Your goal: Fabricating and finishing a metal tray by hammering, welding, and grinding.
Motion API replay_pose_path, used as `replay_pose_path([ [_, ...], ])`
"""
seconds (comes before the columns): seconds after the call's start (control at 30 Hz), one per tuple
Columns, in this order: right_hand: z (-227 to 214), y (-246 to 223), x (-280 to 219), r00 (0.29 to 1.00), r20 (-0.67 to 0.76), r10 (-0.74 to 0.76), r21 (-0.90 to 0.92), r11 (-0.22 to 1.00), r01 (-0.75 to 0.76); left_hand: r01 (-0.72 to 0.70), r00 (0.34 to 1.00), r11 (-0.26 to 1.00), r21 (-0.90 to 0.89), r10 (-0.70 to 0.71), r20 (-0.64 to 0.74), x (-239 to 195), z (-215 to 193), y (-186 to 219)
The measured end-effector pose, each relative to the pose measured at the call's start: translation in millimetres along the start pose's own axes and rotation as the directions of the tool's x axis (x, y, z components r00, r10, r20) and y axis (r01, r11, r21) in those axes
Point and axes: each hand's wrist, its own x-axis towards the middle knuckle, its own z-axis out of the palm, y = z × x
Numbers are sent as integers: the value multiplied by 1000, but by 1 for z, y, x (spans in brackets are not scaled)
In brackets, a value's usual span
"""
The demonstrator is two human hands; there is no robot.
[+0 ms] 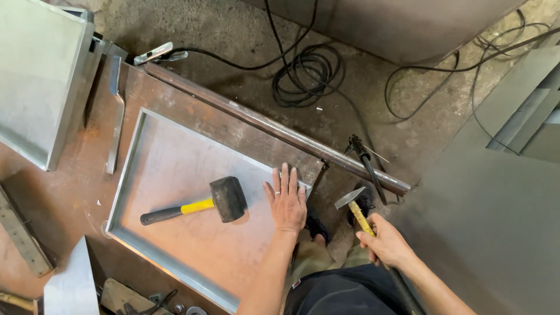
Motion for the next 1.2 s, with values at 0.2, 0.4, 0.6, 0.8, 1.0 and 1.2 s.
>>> replay_pose_path([
  [0.2, -3, -27, -10, 996, -40, 85, -141, 986, -90, -14, 1000, 998, -62, 13, -19, 3, 6, -2],
  [0.4, 3, -25, -7, 993, -42, 107, -172, 979, -113, -10, 997, 995, -96, 2, -81, 5, 3, 0],
  [0.6, 9, -31, -8, 997, -10, 74, -112, 991, -75, 1, 996, 994, -112, -11, -90, 2, 7, -1],
  [0.8, 35, -45, -29, 996, -12, -84, 43, 996, 84, -18, 991, 988, -155, -3, -134, -1, 5, -5],
  [1.0, 87, -61, -16, 964, -39, -263, 8, 965, 264, 63, 942, 978, -201, -125, -313, -19, -72, -80],
  [1.2, 166, -63, 13, 955, 15, -297, -73, 952, 298, 269, 962, 930, 252, -248, -112, -37, -111, -224],
])
